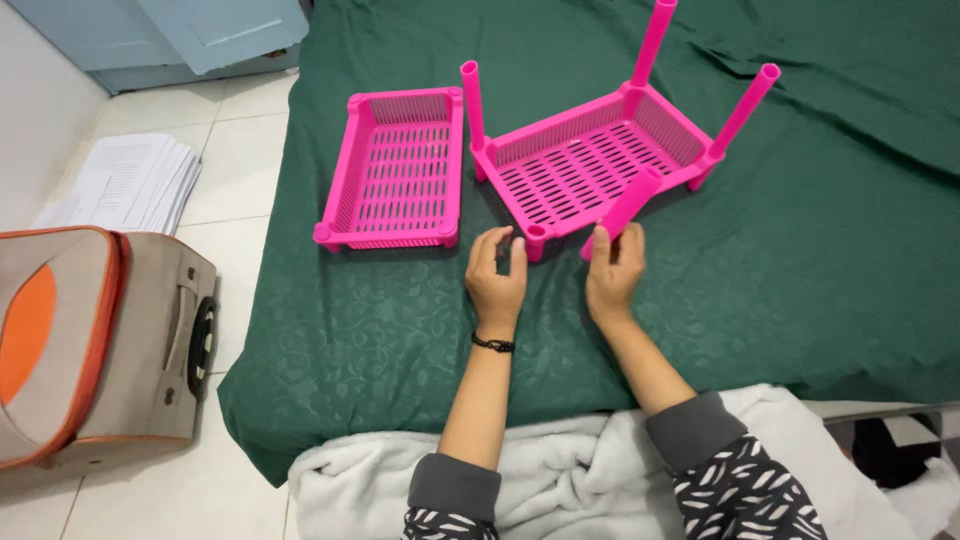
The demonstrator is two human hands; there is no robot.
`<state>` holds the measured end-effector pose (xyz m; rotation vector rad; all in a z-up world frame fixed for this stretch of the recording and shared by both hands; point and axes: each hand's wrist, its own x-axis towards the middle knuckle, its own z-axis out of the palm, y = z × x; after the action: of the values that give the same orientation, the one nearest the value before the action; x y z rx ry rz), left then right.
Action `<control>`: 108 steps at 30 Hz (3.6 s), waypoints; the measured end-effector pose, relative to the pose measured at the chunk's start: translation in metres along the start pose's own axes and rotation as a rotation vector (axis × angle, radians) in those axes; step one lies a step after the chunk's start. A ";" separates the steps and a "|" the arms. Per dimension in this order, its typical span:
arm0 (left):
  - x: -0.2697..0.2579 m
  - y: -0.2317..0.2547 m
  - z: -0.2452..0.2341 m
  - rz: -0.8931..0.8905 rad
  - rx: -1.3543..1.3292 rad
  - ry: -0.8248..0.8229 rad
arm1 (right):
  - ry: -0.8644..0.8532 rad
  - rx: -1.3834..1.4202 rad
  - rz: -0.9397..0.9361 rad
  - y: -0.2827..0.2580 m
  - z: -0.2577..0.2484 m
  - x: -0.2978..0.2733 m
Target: The person assembles two pink plastic storage baskets by inserting cylindrical legs into corner sockets and stacking the baskets together. The person handles the baskets and legs by hand, aligning and pressing the parts until the two-tier unit is formed.
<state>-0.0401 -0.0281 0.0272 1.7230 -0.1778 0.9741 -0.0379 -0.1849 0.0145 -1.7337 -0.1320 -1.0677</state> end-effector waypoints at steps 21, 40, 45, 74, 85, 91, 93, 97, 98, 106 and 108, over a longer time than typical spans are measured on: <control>0.007 -0.004 0.010 0.042 0.190 -0.052 | -0.173 0.253 0.123 0.010 0.051 0.033; 0.010 -0.004 0.010 -0.016 0.107 -0.066 | -0.233 0.604 0.350 0.022 0.046 0.046; 0.009 -0.005 0.008 -0.013 0.120 -0.067 | -0.335 0.624 0.377 0.011 0.044 0.047; 0.003 -0.017 0.012 0.052 0.136 -0.050 | -0.571 -0.206 -0.114 -0.015 0.058 0.062; 0.003 -0.020 0.013 0.104 0.151 -0.053 | -0.547 -0.255 -0.194 -0.033 0.057 0.051; 0.001 -0.023 0.013 0.053 0.133 -0.062 | -0.593 -0.253 -0.126 -0.032 0.057 0.056; 0.000 -0.024 0.014 0.033 0.126 -0.057 | -0.607 -0.259 -0.135 -0.031 0.055 0.057; 0.001 -0.027 0.013 0.050 0.131 -0.048 | -0.615 -0.322 -0.220 -0.036 0.061 0.056; 0.001 -0.027 0.013 0.051 0.127 -0.048 | -0.620 -0.347 -0.232 -0.037 0.062 0.055; -0.001 -0.028 0.013 0.093 0.134 -0.039 | -0.647 -0.318 -0.179 -0.039 0.054 0.059; -0.001 -0.028 0.013 0.091 0.149 -0.040 | -0.624 -0.284 -0.209 -0.040 0.056 0.057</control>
<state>-0.0181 -0.0283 0.0051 1.8851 -0.2164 1.0419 0.0075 -0.1437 0.0799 -2.3092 -0.5854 -0.6752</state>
